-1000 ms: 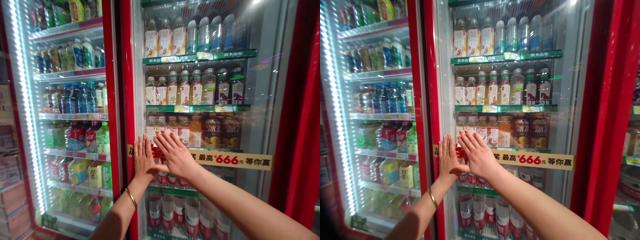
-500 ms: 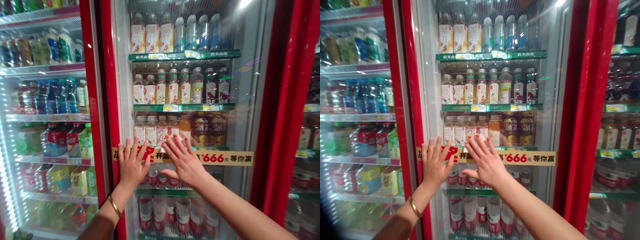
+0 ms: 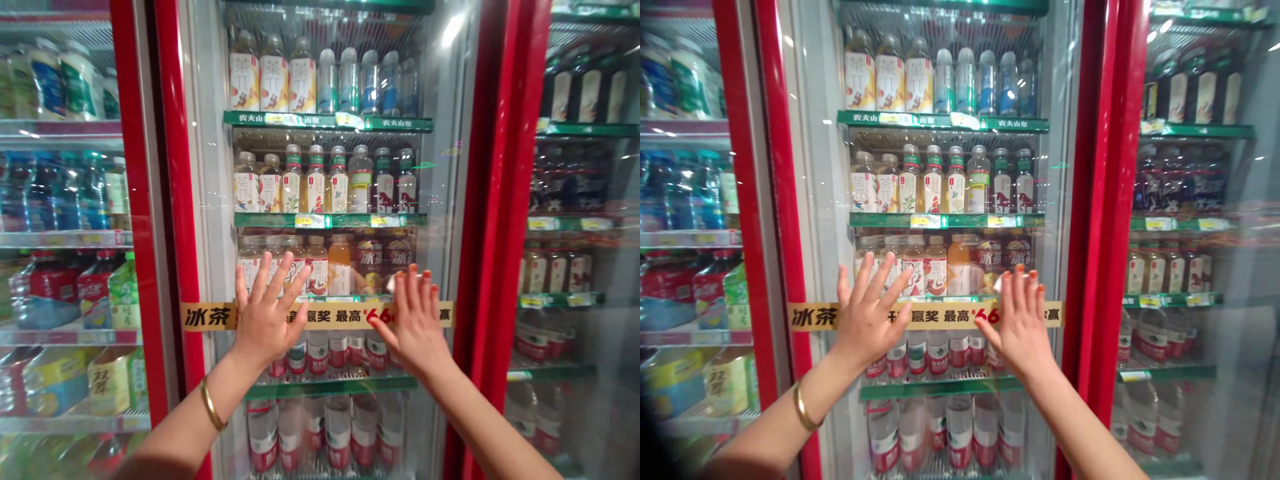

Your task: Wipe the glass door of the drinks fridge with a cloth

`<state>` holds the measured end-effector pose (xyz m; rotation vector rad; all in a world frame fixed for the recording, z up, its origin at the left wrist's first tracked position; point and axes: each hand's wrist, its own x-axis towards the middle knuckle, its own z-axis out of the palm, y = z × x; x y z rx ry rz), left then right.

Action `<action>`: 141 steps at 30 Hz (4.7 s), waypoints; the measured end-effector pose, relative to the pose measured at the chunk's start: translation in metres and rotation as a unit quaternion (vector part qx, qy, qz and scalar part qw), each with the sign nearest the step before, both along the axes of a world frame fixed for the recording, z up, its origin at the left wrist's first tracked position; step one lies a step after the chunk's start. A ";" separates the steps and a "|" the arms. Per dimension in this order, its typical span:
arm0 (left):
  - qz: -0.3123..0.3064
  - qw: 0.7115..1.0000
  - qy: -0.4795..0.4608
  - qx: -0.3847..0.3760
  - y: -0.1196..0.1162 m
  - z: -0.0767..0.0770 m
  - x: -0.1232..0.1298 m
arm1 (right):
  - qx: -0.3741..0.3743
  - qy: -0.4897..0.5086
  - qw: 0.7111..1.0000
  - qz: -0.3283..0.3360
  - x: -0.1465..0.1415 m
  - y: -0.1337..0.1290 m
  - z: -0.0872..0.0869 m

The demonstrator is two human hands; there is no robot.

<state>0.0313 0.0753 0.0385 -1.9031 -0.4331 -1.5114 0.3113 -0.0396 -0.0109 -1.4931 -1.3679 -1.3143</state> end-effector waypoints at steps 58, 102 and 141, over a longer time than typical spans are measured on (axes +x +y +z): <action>0.029 0.998 0.049 0.024 0.027 0.116 0.017 | -0.035 -0.040 0.998 0.017 0.014 0.006 0.159; 0.123 0.983 -0.056 -0.125 0.022 -0.195 -0.052 | -0.076 -0.032 0.994 0.075 -0.140 0.040 -0.127; 0.112 0.988 -0.039 -0.096 0.041 -0.213 -0.062 | -0.010 0.193 0.981 -0.033 0.001 -0.008 -0.150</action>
